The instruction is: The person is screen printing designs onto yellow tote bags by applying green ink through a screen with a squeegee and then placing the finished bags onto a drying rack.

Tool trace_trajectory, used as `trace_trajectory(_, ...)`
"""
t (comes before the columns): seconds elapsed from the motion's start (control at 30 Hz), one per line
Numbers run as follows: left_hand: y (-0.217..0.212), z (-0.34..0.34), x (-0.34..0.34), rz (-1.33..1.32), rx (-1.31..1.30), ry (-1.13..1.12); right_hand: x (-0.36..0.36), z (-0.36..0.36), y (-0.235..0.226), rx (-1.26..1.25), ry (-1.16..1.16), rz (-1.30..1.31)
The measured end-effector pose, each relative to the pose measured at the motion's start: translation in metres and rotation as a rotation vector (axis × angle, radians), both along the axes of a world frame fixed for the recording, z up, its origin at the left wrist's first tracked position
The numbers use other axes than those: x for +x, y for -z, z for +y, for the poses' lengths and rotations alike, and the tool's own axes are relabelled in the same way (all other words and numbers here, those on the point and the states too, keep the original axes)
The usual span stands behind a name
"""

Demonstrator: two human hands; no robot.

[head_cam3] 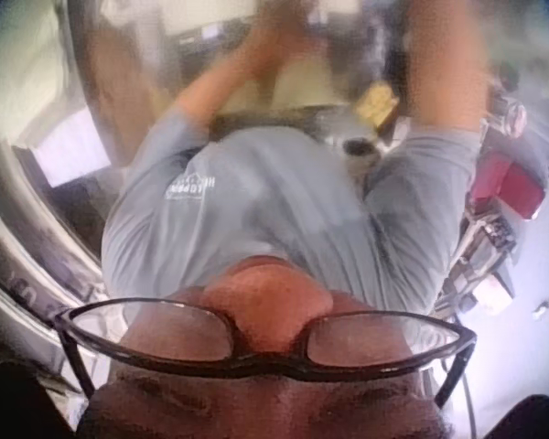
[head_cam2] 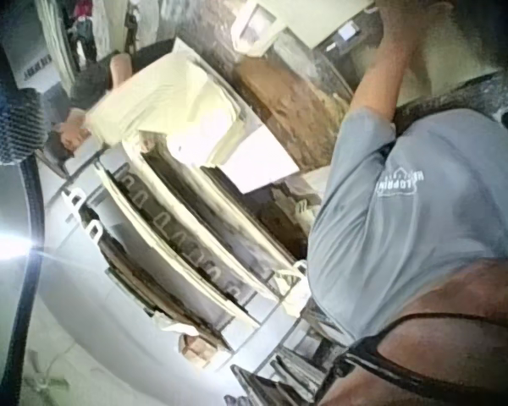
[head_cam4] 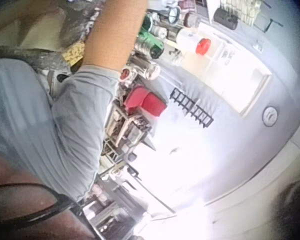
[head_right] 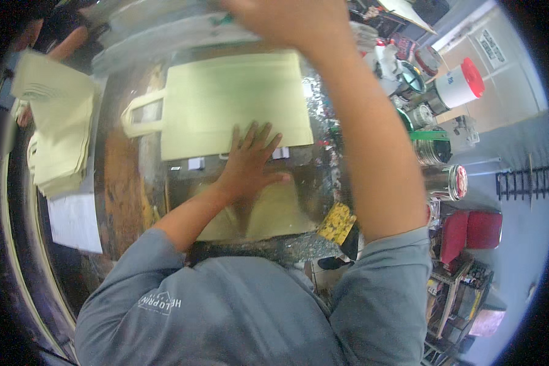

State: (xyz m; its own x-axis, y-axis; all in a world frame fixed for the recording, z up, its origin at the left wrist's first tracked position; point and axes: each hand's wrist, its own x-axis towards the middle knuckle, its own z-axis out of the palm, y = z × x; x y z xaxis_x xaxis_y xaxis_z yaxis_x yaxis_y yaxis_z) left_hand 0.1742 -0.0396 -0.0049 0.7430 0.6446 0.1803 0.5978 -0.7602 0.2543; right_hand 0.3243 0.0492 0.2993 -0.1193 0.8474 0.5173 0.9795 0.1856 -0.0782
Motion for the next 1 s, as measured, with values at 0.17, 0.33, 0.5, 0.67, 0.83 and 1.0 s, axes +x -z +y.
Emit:
trace_trajectory(0.17,-0.056,0.028,-0.047,-0.552,-0.298,-0.326,0.002,-0.006,0.008,0.063,0.005,0.017)
trace_trajectory(0.33,-0.14,0.044,-0.145,-1.136,-0.707,-0.473,0.011,-0.047,0.074,-0.14,-0.09,-0.173)
trace_trajectory(0.5,-0.094,0.016,-0.142,-1.221,-0.59,-0.387,-0.005,-0.077,0.121,-0.089,-0.046,-0.138)
trace_trajectory(0.67,-0.076,0.037,-0.138,-1.394,-0.555,-0.157,-0.008,-0.07,0.098,0.242,-0.007,-0.161)
trace_trajectory(0.83,-0.009,0.034,-0.157,0.061,0.048,-0.288,-0.005,-0.033,0.049,0.192,-0.012,-0.111)
trace_trajectory(1.0,-0.005,0.028,-0.152,0.148,-0.013,-0.321,-0.004,-0.014,0.038,0.123,0.016,0.039)
